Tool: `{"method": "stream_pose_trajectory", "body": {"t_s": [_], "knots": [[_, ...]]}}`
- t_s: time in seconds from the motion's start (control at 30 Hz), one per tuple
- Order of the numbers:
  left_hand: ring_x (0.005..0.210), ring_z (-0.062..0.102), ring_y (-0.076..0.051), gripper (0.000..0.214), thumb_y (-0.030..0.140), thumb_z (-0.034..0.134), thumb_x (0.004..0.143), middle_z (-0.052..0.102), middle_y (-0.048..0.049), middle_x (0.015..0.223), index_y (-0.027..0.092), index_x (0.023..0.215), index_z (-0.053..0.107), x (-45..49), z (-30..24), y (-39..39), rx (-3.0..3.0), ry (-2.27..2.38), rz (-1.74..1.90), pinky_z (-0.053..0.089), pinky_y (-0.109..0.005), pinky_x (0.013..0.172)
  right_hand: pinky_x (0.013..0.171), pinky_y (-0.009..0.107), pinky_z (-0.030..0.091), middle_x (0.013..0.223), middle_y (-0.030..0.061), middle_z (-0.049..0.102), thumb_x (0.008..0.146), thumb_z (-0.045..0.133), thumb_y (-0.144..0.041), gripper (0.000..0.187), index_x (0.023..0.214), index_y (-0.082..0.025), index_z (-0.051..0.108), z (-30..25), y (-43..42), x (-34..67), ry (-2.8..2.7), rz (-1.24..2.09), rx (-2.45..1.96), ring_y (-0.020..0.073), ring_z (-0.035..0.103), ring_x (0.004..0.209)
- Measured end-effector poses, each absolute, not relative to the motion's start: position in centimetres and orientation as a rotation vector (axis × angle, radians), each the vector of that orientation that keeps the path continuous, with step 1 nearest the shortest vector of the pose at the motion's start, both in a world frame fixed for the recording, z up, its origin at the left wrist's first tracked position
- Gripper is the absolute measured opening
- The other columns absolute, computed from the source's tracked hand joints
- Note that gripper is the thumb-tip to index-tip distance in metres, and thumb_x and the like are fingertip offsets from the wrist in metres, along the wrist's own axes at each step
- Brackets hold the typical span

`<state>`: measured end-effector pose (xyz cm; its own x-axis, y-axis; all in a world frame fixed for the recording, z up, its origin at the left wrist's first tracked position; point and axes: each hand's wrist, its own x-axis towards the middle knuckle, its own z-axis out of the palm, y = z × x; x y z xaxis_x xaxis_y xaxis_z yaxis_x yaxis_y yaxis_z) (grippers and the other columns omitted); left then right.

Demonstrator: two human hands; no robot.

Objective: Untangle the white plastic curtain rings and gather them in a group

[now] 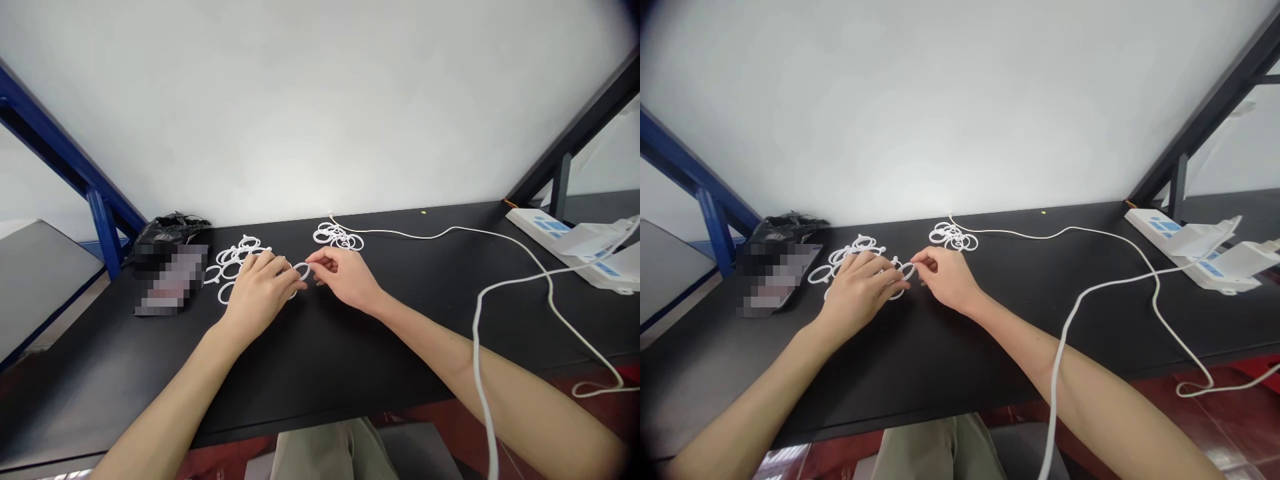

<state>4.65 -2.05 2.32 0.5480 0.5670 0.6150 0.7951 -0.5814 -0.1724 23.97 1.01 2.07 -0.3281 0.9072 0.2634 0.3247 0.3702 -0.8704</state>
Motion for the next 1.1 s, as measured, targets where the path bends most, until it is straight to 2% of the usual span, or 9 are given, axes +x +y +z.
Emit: {"method": "stream_pose_trajectory", "body": {"t_s": [0.1,0.2,0.27,0.37,0.47,0.57,0.73,0.97,1.1], "knots": [[0.079,0.051,-0.020,0.020,0.033,0.058,0.094,0.067,-0.0027,0.081,0.020,0.082,0.066,4.7,2.3,-2.0,-2.352,-1.109,-0.687,0.037,-0.035,0.071,0.069,0.027,0.057,0.084,0.0016,0.074,0.088,0.059,-0.024,0.013,0.093,-0.019,0.070,2.2,1.0,23.9,-1.860,0.912,-1.085,0.0120,0.069,0.068],[0.080,0.052,-0.021,0.021,0.034,0.057,0.094,0.067,-0.0036,0.082,0.019,0.082,0.065,4.3,2.2,-1.8,-2.320,-1.155,-0.688,0.037,-0.036,0.072,0.073,0.028,0.056,0.092,0.0030,0.073,0.088,0.060,-0.028,0.023,0.107,-0.019,0.068,2.4,1.7,24.2,-1.881,0.834,-1.097,0.0126,0.068,0.074],[0.080,0.051,-0.022,0.023,0.036,0.057,0.094,0.066,-0.0041,0.081,0.019,0.080,0.065,3.8,2.2,-1.5,-2.274,-1.222,-0.669,0.037,-0.037,0.072,0.075,0.029,0.055,0.100,0.0048,0.071,0.088,0.060,-0.030,0.032,0.117,-0.019,0.065,2.4,2.8,25.0,-1.888,0.666,-1.150,0.0133,0.067,0.076],[0.080,0.051,-0.024,0.026,0.038,0.056,0.094,0.066,-0.0049,0.080,0.020,0.077,0.064,2.9,2.1,-1.1,-2.206,-1.364,-0.612,0.036,-0.037,0.070,0.082,0.035,0.053,0.108,0.0084,0.066,0.091,0.053,-0.027,0.030,0.118,-0.018,0.065,2.0,4.8,26.9,-1.848,0.323,-1.359,0.0167,0.064,0.082],[0.084,0.052,-0.026,0.028,0.040,0.056,0.094,0.066,-0.0066,0.082,0.020,0.077,0.064,2.5,1.9,-1.1,-2.174,-1.482,-0.568,0.036,-0.038,0.071,0.088,0.039,0.049,0.113,0.0120,0.063,0.093,0.047,-0.022,0.036,0.125,-0.016,0.062,1.5,6.5,28.7,-1.846,0.205,-1.549,0.0200,0.063,0.088],[0.086,0.053,-0.028,0.031,0.043,0.054,0.094,0.067,-0.0083,0.082,0.020,0.077,0.065,2.6,1.8,-1.2,-2.172,-1.544,-0.548,0.038,-0.040,0.073,0.087,0.038,0.049,0.109,0.0122,0.063,0.091,0.050,-0.025,0.032,0.118,-0.016,0.067,1.1,7.2,29.5,-1.894,0.230,-1.627,0.0207,0.062,0.089],[0.085,0.054,-0.028,0.032,0.044,0.052,0.095,0.066,-0.0088,0.082,0.020,0.078,0.065,3.0,1.9,-1.3,-2.174,-1.542,-0.586,0.039,-0.042,0.075,0.081,0.034,0.049,0.092,0.0063,0.069,0.086,0.059,-0.024,0.016,0.096,-0.017,0.070,1.2,7.1,29.2,-1.862,0.346,-1.602,0.0172,0.063,0.082],[0.089,0.054,-0.028,0.026,0.038,0.052,0.096,0.069,-0.0083,0.090,0.019,0.086,0.066,3.8,2.5,-1.6,-2.238,-1.579,-0.722,0.039,-0.042,0.080,0.075,0.030,0.052,0.087,0.0028,0.073,0.084,0.062,-0.026,0.013,0.092,-0.019,0.069,2.7,5.0,27.5,-1.781,0.542,-1.289,0.0142,0.065,0.077],[0.093,0.056,-0.026,0.024,0.038,0.052,0.096,0.070,-0.0062,0.094,0.018,0.106,0.063,4.6,2.3,-1.9,-2.325,-1.590,-0.886,0.041,-0.041,0.084,0.072,0.028,0.052,0.087,0.0022,0.073,0.085,0.063,-0.027,0.012,0.093,-0.019,0.069,3.5,2.7,25.6,-1.794,0.636,-1.106,0.0134,0.065,0.075]]}}
